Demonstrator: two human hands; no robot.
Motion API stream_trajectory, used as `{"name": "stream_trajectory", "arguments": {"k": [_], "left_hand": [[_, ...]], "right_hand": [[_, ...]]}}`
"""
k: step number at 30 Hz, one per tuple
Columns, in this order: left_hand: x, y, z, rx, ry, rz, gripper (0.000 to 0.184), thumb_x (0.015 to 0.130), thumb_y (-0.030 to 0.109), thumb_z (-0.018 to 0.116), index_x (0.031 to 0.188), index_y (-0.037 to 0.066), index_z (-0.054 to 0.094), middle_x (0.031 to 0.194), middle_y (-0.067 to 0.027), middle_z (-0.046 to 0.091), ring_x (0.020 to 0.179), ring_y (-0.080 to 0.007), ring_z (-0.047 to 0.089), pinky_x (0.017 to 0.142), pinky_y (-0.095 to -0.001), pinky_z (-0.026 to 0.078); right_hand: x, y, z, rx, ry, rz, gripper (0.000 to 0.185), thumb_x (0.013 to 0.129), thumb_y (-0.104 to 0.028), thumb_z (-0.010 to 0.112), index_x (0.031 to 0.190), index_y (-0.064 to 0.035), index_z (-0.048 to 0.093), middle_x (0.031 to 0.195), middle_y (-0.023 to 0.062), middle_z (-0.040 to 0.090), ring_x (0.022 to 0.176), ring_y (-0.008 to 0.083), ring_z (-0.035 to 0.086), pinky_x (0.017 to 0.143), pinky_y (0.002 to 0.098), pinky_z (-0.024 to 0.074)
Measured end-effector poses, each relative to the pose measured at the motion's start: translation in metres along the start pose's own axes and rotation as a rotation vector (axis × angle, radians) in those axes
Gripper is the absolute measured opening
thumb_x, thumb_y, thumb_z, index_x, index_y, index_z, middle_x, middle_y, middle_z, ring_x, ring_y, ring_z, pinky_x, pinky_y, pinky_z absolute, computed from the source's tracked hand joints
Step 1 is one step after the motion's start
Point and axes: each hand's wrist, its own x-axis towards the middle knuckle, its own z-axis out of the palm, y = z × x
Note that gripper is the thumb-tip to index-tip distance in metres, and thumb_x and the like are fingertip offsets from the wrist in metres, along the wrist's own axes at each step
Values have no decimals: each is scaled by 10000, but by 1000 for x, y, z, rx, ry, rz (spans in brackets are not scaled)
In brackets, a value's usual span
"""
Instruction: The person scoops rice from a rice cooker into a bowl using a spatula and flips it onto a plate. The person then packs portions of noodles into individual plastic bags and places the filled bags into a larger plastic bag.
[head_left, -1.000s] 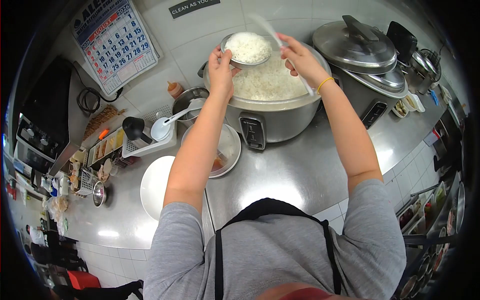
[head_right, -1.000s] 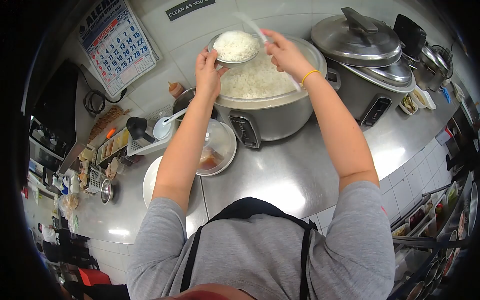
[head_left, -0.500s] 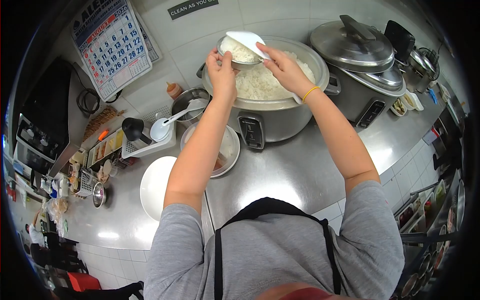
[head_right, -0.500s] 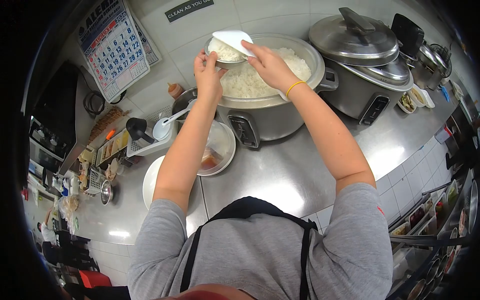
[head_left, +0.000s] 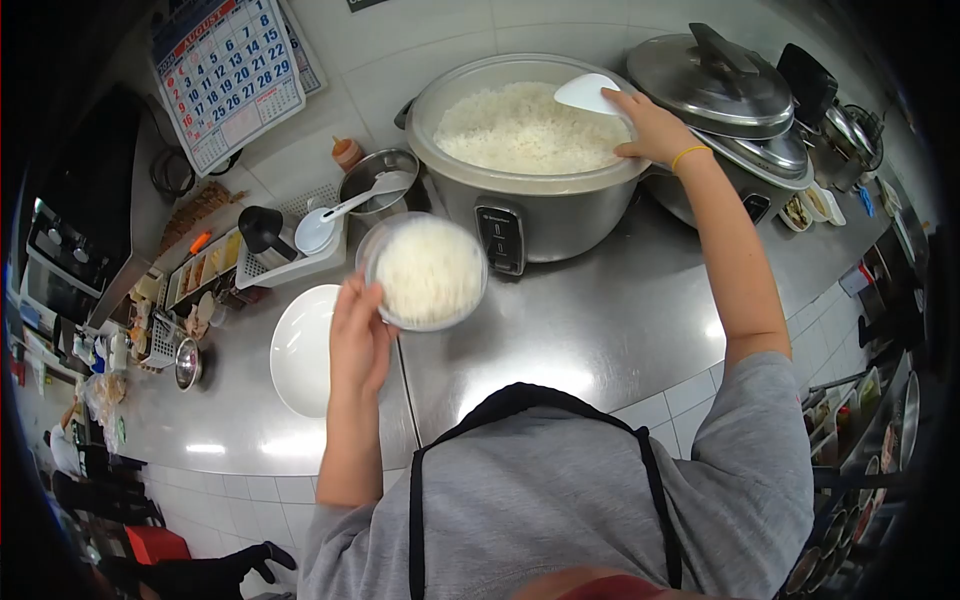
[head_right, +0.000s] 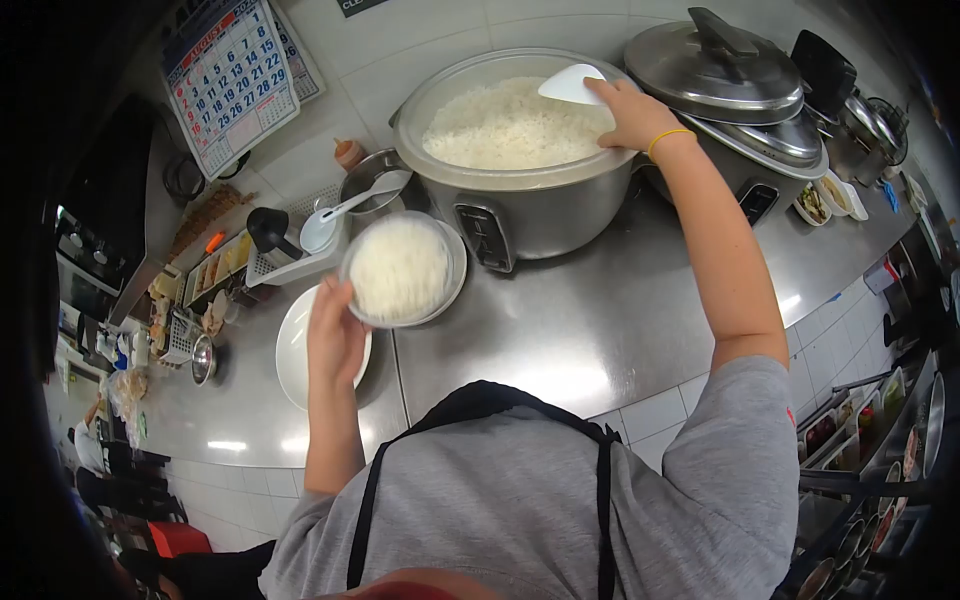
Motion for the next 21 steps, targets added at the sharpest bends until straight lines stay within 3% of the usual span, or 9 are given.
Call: {"name": "stream_trajectory", "arguments": {"k": [3,7,11,14,17,21], "left_hand": [[-32,-46,-40,-14,64,-110,64,860,117,497,858,74,449,1243,-58,432,1020,-180,530,725,-379,535],[-58,-108,-70,9,203,-203,105,864,115,495,795,92,419,1277,-39,390,1012,-179,522,727,-396,527],[-65,-155,-83,-52,297,-249,104,871,124,486,806,88,413,1290,-39,362,1027,-196,506,744,-411,514],[-65,-167,-81,-191,368,-222,100,869,119,494,827,80,411,1324,-59,300,1041,-195,483,774,-407,501],[-63,-181,-88,-96,414,-127,116,864,126,509,851,68,409,1319,-77,272,1027,-193,471,798,-391,497],[-68,-182,-99,253,429,-103,142,861,166,527,863,57,436,1252,-89,314,1012,-171,460,711,-310,525]], "right_hand": [[10,12,-3,-25,-72,-123,849,613,-122,718,1333,-222,281,1229,165,424,1077,325,481,911,364,414],[6,-6,-36,-146,-138,-108,909,550,-15,715,1327,-219,289,1105,146,466,1013,325,502,884,363,430],[15,-5,-25,-176,106,-211,958,536,3,730,1332,-262,267,1070,107,464,955,312,524,824,380,461],[16,-10,-13,-322,61,-386,964,548,-8,734,1337,-285,255,1060,85,466,917,295,540,795,387,472],[1,-34,-19,-417,-74,-527,966,554,-29,740,1339,-304,249,1052,63,472,870,277,559,758,383,486],[-8,-62,-32,-499,-44,-704,981,546,-56,751,1342,-321,243,1005,45,481,814,252,572,729,375,488]]}}
